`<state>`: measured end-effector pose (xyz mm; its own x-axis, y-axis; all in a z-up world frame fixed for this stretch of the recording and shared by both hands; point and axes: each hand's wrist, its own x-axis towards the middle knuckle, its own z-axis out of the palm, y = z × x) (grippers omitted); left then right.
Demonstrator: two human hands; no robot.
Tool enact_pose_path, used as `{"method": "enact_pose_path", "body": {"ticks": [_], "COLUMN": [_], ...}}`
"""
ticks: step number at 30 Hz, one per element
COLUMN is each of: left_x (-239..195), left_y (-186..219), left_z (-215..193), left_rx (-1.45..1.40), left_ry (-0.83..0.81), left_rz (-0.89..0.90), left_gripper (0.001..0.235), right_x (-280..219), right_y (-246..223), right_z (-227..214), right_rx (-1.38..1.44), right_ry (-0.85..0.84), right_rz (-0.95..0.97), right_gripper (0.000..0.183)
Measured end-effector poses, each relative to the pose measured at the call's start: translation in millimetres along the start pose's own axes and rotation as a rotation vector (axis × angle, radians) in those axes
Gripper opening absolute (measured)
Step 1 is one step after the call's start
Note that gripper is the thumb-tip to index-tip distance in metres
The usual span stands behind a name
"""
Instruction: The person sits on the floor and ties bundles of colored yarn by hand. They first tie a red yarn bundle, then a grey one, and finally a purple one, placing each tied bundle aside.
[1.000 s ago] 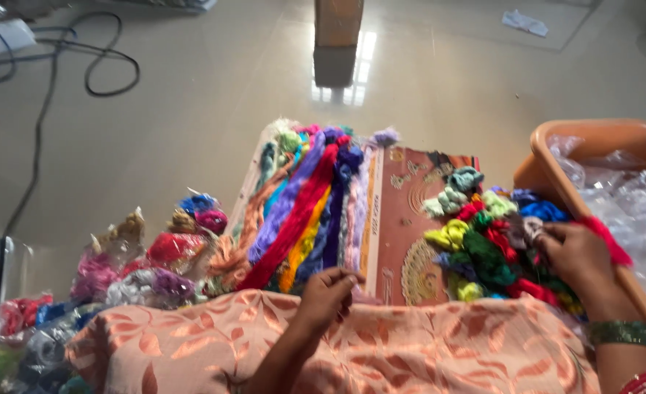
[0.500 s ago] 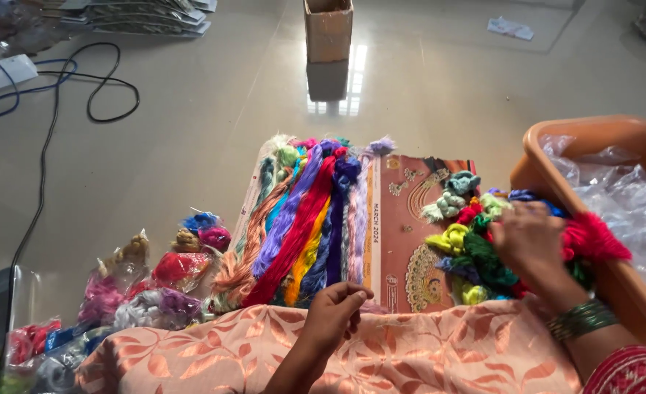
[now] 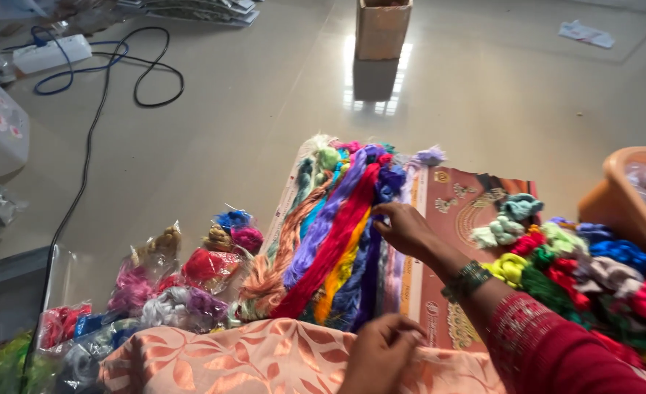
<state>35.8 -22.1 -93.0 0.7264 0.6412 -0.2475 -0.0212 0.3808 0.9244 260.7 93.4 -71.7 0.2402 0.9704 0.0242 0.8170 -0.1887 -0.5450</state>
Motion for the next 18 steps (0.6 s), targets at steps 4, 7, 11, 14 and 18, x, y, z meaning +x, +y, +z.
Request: {"method": "enact_pose_path", "body": {"ticks": [4, 7, 11, 14, 18], "left_x": [-4, 15, 36, 45, 49], "left_y": [-26, -46, -53, -59, -64], "left_z": [6, 2, -7, -13, -18], "left_rx": [0.012, -0.063, -0.108, -0.121, -0.136], "left_ry": [-0.103, -0.208, -0.231, -0.197, -0.155], "left_rz": [-0.028, 0.001, 0.054, 0.081, 0.106], "left_gripper": [0.012, 0.011, 0.01, 0.01, 0.01], "right_x": [37, 68, 87, 98, 125], "right_y": [12, 37, 26, 1, -28], "right_z": [19, 30, 35, 35, 29], "right_rx": [0.224, 0.172, 0.14, -0.093, -0.221], "right_ry": [0.219, 0.422, 0.487, 0.491, 0.33], "right_rz": [0.166, 0.234, 0.228, 0.011, 0.134], "right_gripper": [0.031, 0.031, 0.032, 0.039, 0.062]}}
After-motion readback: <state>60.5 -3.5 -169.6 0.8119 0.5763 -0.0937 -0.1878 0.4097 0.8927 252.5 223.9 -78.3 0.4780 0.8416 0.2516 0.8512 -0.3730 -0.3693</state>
